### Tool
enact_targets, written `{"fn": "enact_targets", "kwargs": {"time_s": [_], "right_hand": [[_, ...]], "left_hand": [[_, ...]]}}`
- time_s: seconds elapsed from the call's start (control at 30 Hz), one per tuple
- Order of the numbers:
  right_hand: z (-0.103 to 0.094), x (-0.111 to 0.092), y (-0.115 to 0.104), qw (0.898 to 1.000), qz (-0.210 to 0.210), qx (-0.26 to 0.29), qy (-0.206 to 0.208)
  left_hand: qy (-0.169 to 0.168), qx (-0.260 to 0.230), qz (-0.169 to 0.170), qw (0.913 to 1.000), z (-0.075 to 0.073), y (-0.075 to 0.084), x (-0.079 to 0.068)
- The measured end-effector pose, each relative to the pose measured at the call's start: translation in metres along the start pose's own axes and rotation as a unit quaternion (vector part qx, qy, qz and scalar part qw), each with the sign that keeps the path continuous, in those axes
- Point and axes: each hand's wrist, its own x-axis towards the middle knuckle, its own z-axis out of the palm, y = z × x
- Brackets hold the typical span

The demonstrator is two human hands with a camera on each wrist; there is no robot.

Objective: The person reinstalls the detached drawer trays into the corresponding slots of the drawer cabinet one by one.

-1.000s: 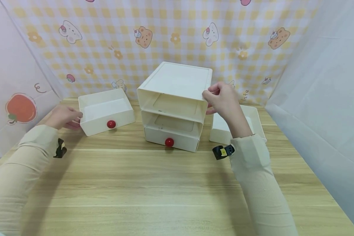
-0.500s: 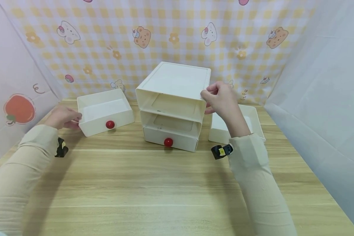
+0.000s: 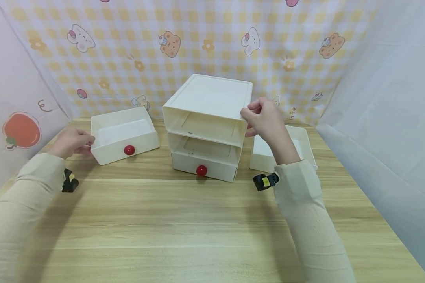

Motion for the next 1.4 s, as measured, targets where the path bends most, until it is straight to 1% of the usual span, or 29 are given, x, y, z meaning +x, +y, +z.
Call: {"fn": "enact_targets", "kwargs": {"time_s": [0.13,0.23,0.37,0.57,0.7,0.83,0.93,1.07,1.17,1.27,1.4], "right_hand": [[0.0,0.0,0.0,1.0,0.0,-0.002,0.0],[-0.001,0.0,-0.001,1.0,0.0,-0.006,-0.001],[0.0,-0.001,-0.001,1.0,0.001,-0.009,0.0],[0.0,-0.001,-0.001,1.0,0.002,-0.011,-0.001],[0.0,-0.001,-0.001,1.0,0.0,-0.009,-0.003],[0.0,-0.001,-0.001,1.0,-0.001,-0.007,-0.003],[0.0,-0.001,-0.001,1.0,-0.001,-0.009,-0.002],[0.0,-0.001,-0.001,1.0,-0.002,-0.009,0.0],[0.0,-0.001,0.0,1.0,-0.004,-0.008,0.0],[0.0,-0.001,0.0,1.0,-0.005,-0.006,0.0],[0.0,-0.001,0.0,1.0,-0.007,-0.006,-0.001]], "left_hand": [[0.01,0.018,0.018,0.9996,-0.003,-0.004,-0.004],[0.017,0.02,0.03,0.9992,-0.005,-0.006,-0.009],[0.018,0.019,0.048,0.9985,-0.009,-0.008,-0.017],[-0.002,0.032,0.061,0.9976,-0.013,-0.008,-0.032],[-0.015,0.05,0.064,0.9966,-0.015,-0.009,-0.043],[-0.018,0.06,0.068,0.9957,-0.015,-0.01,-0.057],[-0.011,0.063,0.074,0.9952,-0.014,-0.012,-0.069],[-0.011,0.06,0.086,0.9945,-0.014,-0.015,-0.085],[-0.016,0.059,0.088,0.9942,-0.013,-0.017,-0.095],[-0.011,0.062,0.095,0.9935,-0.012,-0.02,-0.107],[-0.004,0.063,0.118,0.991,-0.011,-0.024,-0.12]]}}
